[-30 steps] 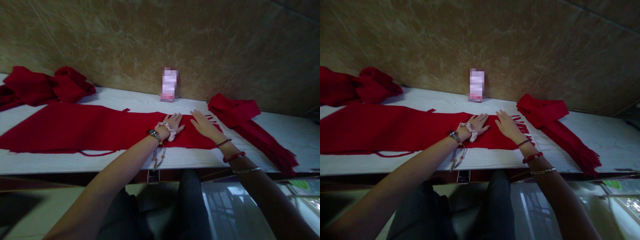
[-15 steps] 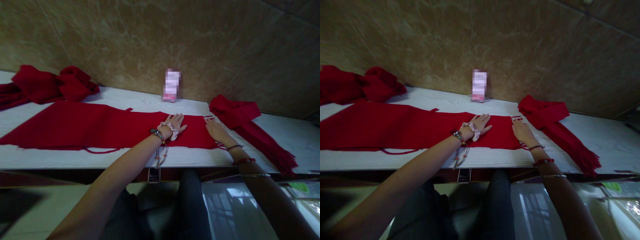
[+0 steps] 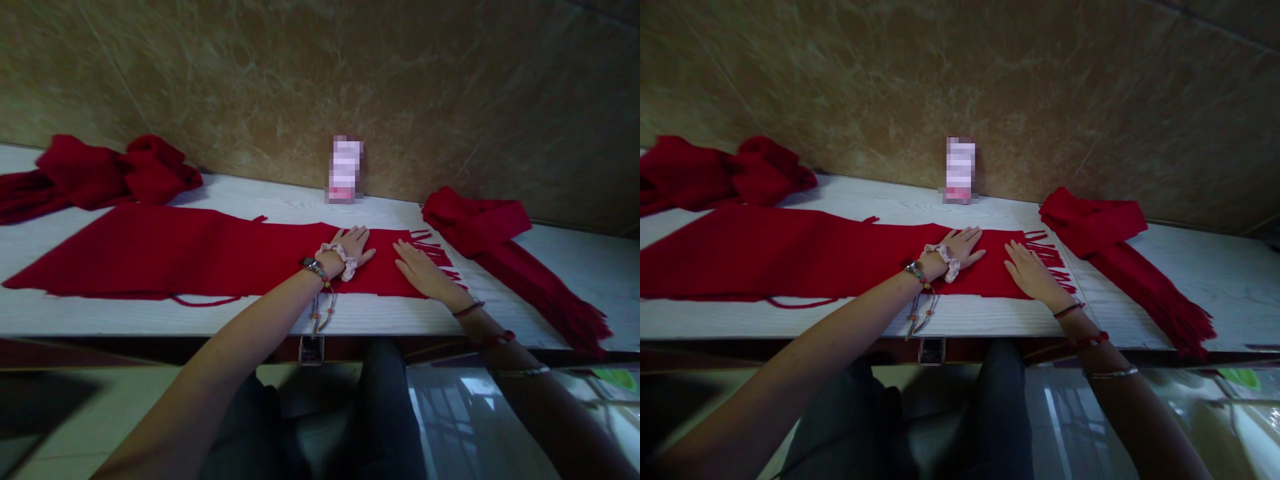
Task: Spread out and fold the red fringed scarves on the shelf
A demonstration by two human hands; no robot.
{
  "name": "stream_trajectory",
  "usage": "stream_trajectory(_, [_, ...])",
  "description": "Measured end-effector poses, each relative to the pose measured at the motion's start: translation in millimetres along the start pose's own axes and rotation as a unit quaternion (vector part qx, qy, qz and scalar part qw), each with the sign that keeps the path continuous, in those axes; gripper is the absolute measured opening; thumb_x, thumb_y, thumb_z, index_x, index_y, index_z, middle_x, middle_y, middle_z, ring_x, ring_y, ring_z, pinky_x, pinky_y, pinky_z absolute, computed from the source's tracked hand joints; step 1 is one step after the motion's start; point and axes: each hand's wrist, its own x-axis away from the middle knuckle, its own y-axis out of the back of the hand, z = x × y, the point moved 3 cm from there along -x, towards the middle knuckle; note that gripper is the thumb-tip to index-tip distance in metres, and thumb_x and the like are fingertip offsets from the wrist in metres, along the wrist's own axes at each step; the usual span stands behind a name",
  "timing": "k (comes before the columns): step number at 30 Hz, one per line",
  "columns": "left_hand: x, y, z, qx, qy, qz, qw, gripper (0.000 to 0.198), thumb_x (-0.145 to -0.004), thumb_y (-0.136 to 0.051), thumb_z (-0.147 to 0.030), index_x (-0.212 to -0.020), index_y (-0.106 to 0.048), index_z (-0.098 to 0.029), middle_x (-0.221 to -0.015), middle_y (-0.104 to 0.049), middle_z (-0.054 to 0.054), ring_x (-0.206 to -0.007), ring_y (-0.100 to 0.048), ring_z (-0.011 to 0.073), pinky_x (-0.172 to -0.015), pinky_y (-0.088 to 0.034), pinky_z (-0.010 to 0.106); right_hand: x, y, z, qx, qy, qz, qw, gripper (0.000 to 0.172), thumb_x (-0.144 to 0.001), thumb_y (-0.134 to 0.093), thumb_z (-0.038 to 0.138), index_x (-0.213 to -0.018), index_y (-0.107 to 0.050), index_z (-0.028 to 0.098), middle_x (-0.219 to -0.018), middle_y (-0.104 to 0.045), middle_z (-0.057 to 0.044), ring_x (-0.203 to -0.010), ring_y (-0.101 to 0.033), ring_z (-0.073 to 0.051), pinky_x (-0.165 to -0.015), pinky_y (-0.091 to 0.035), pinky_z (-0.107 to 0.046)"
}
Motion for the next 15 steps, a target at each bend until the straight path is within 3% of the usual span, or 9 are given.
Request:
stream_trajectory(4, [-0.1, -0.1, 0.2, -0.003, -0.002, -0.007, 1.0, 0.057, -0.089, -0.028, -0.046, -0.134, -0.032, -0.012, -0.141, -0.03, 0.009, -0.131, -0.024, 0.02, -0.106, -0.02, 0.036, 14.2, 1.9, -36.1, 0.039, -0.055, -0.016, 0.998, 0.049, -0.089, -0.024, 0.033, -0.133, -0.035, 0.015, -0.139, -0.036, -0.014, -0.128, -0.032, -0.026, -0.098, -0.031, -0.053])
stream_trajectory(8, [-1.1, -1.0, 0.6, 0.0, -0.004, -0.01, 1.0, 0.056, -0.089, -0.028, -0.046, -0.133, -0.033, -0.012, -0.141, -0.03, 0.01, -0.131, -0.025, 0.0206, -0.106, -0.02, 0.037, 19.6, 15.7, -53.7, 0.086, -0.08, -0.042, 0.992, 0.049, -0.087, -0.028, 0.029, -0.127, -0.042, 0.006, -0.133, -0.042, -0.02, -0.126, -0.034, -0.03, -0.099, -0.03, -0.052])
stream_trajectory(12, [-2.2, -2.9, 2.1, -0.001, -0.003, -0.008, 1.0, 0.057, -0.089, -0.027, -0.047, -0.134, -0.032, -0.013, -0.142, -0.029, 0.009, -0.131, -0.024, 0.0207, -0.105, -0.021, 0.038, 8.2, 30.3, -30.3, 0.034, -0.044, -0.086, 0.995, 0.05, -0.087, -0.029, 0.031, -0.13, -0.039, 0.007, -0.136, -0.038, -0.018, -0.128, -0.031, -0.025, -0.103, -0.028, -0.046])
stream_trajectory(15, [-3.0, -4.1, 3.1, -0.007, -0.003, -0.011, 1.0, 0.057, -0.089, -0.026, -0.047, -0.134, -0.032, -0.013, -0.142, -0.029, 0.008, -0.131, -0.024, 0.0196, -0.106, -0.02, 0.036, -1.6, 26.4, -0.5, -0.018, 0.017, -0.062, 0.998, 0.051, -0.088, -0.029, 0.035, -0.134, -0.035, 0.012, -0.139, -0.036, -0.014, -0.13, -0.028, -0.022, -0.104, -0.028, -0.044])
